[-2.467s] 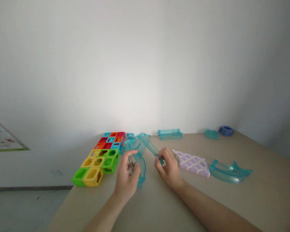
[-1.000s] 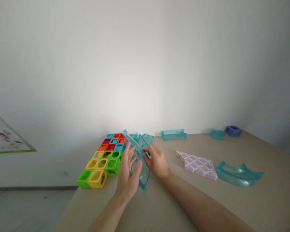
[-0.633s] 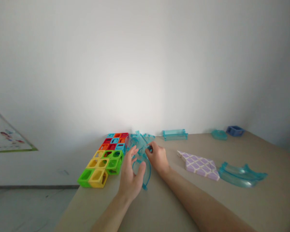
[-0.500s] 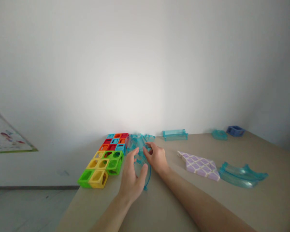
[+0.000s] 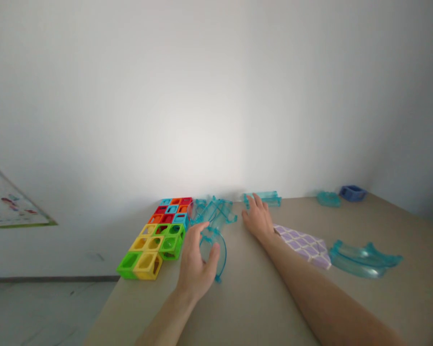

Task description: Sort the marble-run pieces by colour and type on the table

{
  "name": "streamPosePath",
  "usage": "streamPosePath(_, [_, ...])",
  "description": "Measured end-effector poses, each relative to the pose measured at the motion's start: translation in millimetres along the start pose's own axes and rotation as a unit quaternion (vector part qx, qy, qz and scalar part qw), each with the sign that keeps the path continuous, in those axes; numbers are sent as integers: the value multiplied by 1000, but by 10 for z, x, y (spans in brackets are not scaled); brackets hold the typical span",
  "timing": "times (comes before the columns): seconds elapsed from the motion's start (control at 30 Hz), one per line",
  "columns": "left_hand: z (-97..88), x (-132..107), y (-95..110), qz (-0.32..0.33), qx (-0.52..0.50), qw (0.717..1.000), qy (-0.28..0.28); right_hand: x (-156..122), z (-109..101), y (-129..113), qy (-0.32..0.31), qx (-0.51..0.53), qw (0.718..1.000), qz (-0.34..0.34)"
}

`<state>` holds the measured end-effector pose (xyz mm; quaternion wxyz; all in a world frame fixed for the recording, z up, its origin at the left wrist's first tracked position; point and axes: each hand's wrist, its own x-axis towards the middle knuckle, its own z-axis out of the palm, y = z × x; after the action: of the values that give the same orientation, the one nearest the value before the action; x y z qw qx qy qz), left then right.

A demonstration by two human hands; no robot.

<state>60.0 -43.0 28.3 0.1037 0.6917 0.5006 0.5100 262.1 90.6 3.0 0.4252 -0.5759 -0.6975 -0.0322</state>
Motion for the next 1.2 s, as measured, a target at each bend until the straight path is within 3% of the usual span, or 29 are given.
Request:
streamPosePath(0.23, [-20, 10, 10, 5, 16, 1000, 21, 19, 18, 186, 1, -36, 999, 16])
streamPosePath(0.43, [1, 23, -17, 16, 34, 999, 19, 62, -24, 87, 87, 19, 996, -7])
streamPosePath(0.6, [19, 36, -29, 15, 33, 998, 44, -8, -194, -236, 117, 111, 981, -110])
streamPosePath(0.7, [25, 36, -37, 8, 34, 998, 58, -153, -300, -539, 79, 172, 962, -196])
streamPosePath(0.8, [32, 34, -53, 5, 25, 997, 74, -300, -370, -833, 24, 310, 916, -254])
streamPosePath(0.9, [29, 38, -47, 5, 8, 997, 70, -365, -392, -1026, -18, 394, 897, -198])
streamPosePath(1.1, [-30, 51, 48, 95, 24, 993, 66, -274, -394, -1170, -62, 552, 830, 40])
streamPosePath(1.2, [-77, 61, 76, 130, 31, 989, 68, -179, -423, -1152, -58, 517, 849, 96])
